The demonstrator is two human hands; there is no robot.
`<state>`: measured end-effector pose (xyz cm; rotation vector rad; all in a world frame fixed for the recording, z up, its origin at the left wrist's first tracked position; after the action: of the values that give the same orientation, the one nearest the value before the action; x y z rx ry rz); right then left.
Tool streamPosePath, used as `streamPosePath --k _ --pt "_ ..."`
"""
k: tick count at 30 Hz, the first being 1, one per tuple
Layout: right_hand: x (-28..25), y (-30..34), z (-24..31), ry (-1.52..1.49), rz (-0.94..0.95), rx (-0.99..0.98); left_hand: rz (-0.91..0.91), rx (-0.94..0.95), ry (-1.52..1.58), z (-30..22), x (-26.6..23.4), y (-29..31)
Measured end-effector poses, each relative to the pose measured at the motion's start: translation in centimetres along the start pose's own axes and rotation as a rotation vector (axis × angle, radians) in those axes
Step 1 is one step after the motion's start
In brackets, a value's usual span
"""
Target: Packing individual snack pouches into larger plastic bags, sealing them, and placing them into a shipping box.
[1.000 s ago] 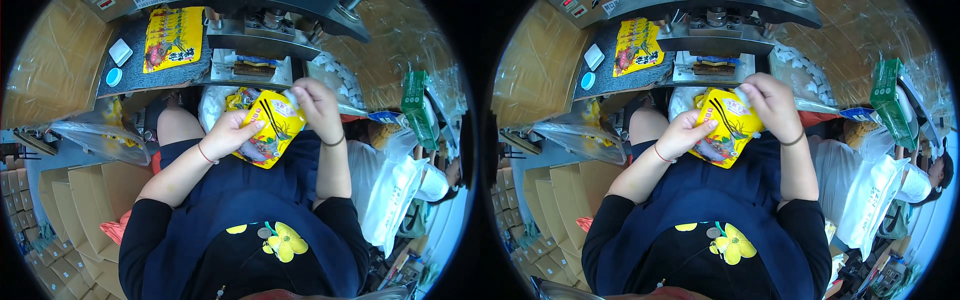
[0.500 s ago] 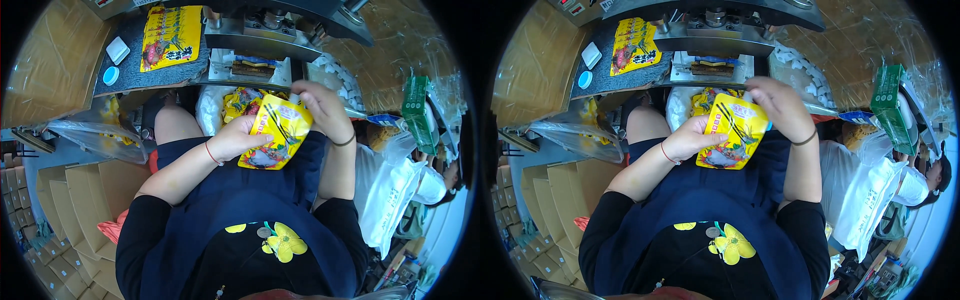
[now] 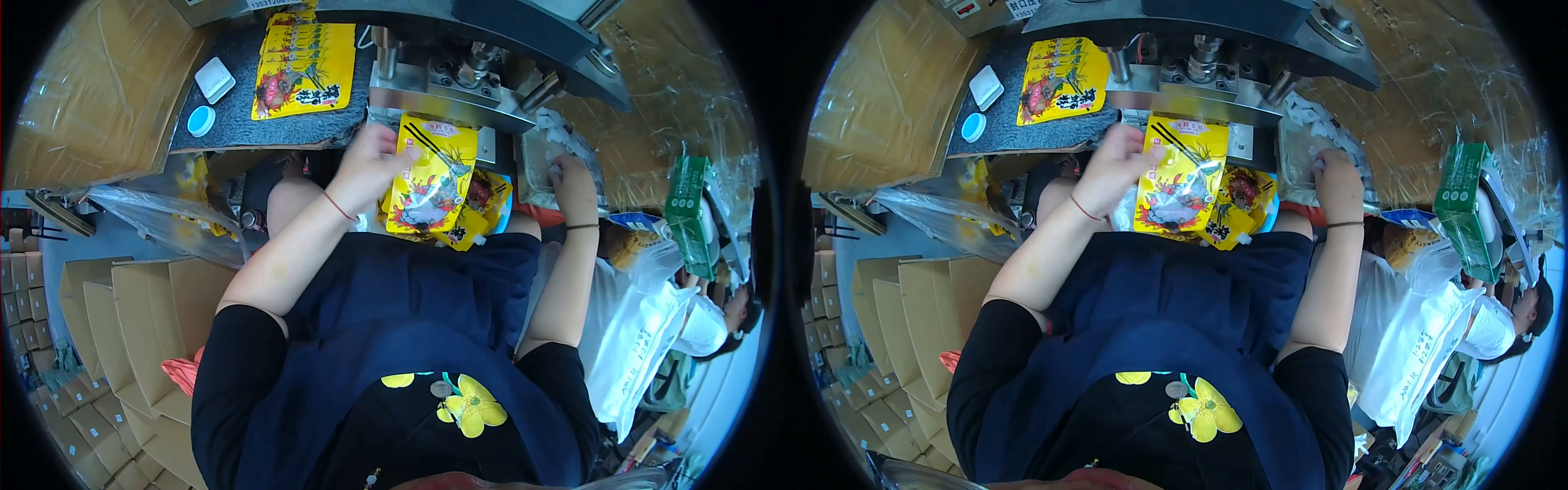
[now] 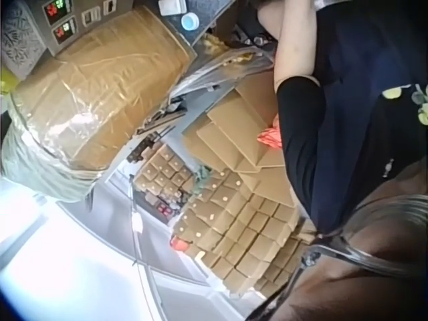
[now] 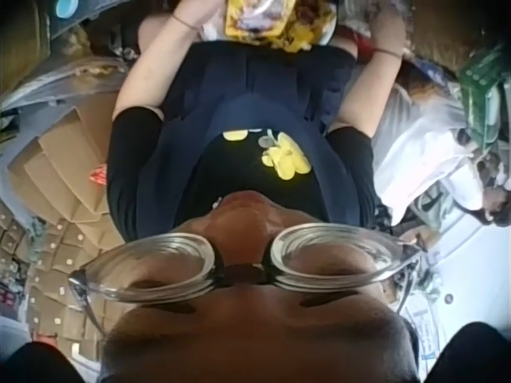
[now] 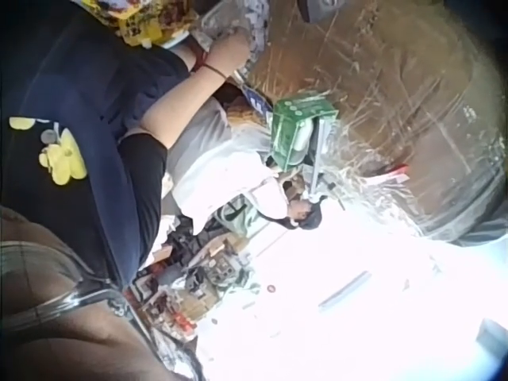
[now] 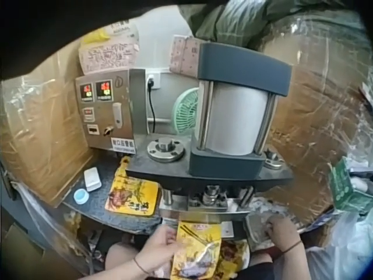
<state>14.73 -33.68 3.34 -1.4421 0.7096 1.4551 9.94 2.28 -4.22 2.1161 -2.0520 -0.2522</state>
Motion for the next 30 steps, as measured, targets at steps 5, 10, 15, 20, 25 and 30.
streamPosePath --k 5,10,15,20,25,30 --pt "-0.6 0.6 1.1 -0.002 -0.181 -0.195 -0.689 0.671 -1.130 -8.3 -9.2 -1.0" --pt "-4.0 1.7 3.7 -0.227 -0.344 -0.055 -0.375 0.512 -1.394 -5.6 -7.4 3.5" --pt "-3.2 0.6 9.2 -0.406 -0.367 -0.142 -0.477 0.452 -1.301 -4.9 -8.9 4.4" --pt "-3.6 0.0 13.1 -0.577 -0.309 -0.315 -0.330 0.472 -1.234 -5.3 -8.3 4.7" --pt "-2.4 0.0 16.1 -0.706 -0.176 -0.339 -0.186 0.256 -0.399 -5.3 -6.9 6.6" --pt "-4.7 -0.8 18.6 -1.039 -0.231 -0.339 0.073 0.142 -0.280 -3.3 -1.2 6.8"
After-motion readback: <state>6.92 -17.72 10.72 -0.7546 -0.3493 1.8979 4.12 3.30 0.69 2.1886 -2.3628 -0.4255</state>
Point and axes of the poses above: each hand's wrist, its own y-axis away from the middle knuckle, its own x-axis out of the palm, z = x × y, the point moved 7 cm from there along -y, towards the middle knuckle, and after that the axes turned 14 degrees about -x, right-handed, at the moved point
